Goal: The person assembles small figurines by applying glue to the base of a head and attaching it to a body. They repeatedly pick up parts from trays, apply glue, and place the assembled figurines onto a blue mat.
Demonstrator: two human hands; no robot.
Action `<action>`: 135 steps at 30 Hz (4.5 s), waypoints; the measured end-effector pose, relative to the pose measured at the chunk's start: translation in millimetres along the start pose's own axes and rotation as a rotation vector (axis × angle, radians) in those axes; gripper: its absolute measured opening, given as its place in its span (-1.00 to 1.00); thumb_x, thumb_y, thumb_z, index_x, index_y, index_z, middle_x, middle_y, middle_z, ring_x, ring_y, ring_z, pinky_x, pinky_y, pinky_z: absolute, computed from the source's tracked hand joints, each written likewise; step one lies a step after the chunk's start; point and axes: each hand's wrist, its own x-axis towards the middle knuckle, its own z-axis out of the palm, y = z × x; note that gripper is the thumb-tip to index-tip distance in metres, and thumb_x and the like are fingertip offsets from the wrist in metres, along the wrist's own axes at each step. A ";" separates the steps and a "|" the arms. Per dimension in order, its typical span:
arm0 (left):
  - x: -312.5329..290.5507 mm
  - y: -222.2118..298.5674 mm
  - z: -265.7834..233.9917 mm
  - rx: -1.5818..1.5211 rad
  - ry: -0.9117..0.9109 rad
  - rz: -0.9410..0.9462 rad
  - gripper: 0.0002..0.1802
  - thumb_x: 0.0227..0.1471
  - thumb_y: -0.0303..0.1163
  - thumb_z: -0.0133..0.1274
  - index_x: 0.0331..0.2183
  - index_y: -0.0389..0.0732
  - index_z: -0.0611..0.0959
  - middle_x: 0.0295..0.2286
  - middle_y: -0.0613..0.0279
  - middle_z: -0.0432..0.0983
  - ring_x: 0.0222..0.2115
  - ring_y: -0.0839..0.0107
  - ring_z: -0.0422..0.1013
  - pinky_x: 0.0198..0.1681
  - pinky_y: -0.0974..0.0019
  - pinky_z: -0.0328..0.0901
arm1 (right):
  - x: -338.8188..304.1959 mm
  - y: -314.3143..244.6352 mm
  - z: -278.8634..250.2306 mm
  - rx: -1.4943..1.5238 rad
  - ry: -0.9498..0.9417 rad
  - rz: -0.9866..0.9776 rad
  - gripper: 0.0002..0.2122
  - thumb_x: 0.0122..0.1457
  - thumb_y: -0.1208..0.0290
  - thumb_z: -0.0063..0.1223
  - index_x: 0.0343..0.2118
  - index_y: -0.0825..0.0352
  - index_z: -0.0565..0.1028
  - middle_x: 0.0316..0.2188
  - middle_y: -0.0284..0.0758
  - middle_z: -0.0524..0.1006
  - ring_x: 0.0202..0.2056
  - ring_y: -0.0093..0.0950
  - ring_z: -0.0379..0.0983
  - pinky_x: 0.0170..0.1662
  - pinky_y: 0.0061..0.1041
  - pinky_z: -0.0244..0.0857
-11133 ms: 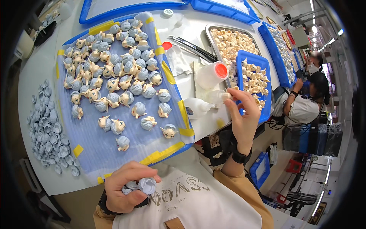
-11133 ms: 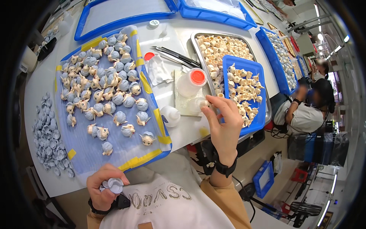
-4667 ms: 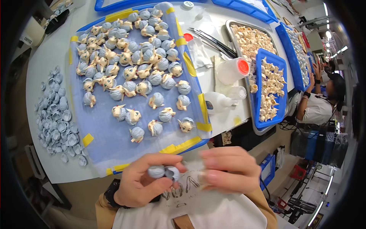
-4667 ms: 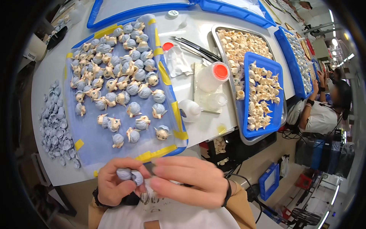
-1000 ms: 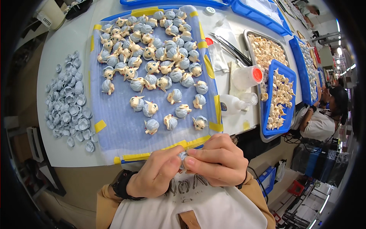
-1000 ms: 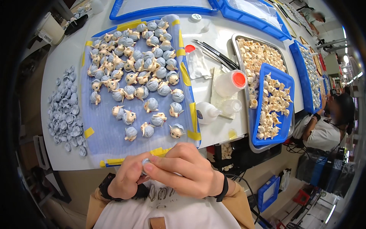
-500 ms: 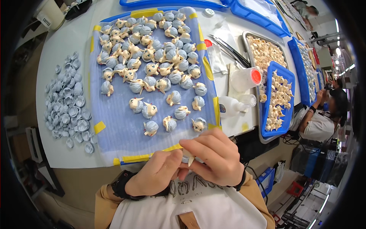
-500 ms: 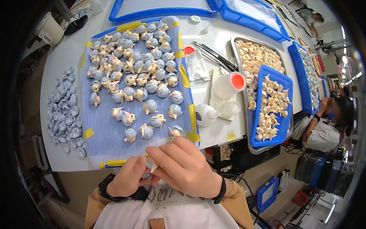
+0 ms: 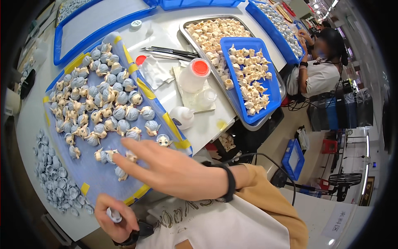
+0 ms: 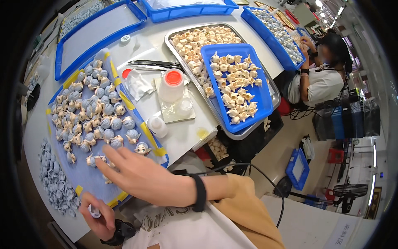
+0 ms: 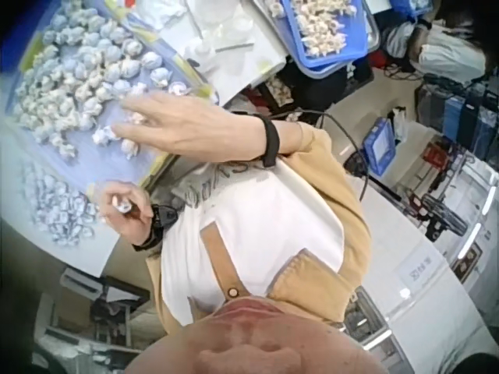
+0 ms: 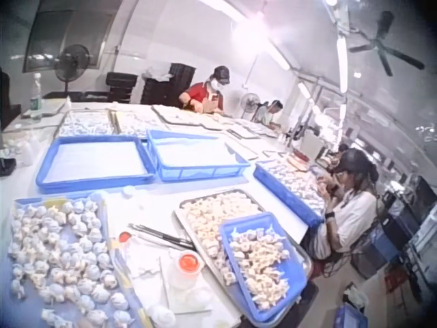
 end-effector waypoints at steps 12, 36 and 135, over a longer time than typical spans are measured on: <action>4.4 -3.2 20.1 0.132 0.280 -0.052 -0.55 0.14 -0.04 -0.21 -0.33 -0.32 0.39 -0.63 0.22 0.29 -0.75 0.60 0.10 -0.72 0.55 -0.03 | -127.5 181.3 -176.0 -0.644 0.326 0.899 -0.80 0.01 0.39 0.10 -0.33 0.38 0.47 -0.63 -0.19 0.50 -0.57 -0.35 0.46 -0.46 -0.42 0.29; 11.1 7.9 17.3 -0.013 -0.048 -0.184 -0.55 -0.07 -0.72 -0.06 -0.05 -0.41 0.38 -0.10 -0.04 0.28 -0.24 0.31 0.41 -0.18 0.36 0.35 | -124.7 140.6 -175.8 -0.661 0.289 0.686 -0.71 -0.05 0.61 0.08 -0.19 0.37 0.44 -0.52 -0.22 0.46 -0.50 -0.45 0.41 -0.39 -0.51 0.28; 6.3 6.7 30.4 0.000 0.170 -0.363 -0.30 -0.07 -0.64 0.07 0.08 -0.29 0.12 -0.39 0.10 0.51 -0.36 0.49 0.45 -0.26 0.49 0.34 | -26.4 -10.6 3.0 -0.002 0.019 -0.184 -0.66 -0.12 0.33 0.15 -0.31 0.46 0.46 -0.69 -0.46 0.26 -0.67 -0.57 0.21 -0.66 -0.61 0.10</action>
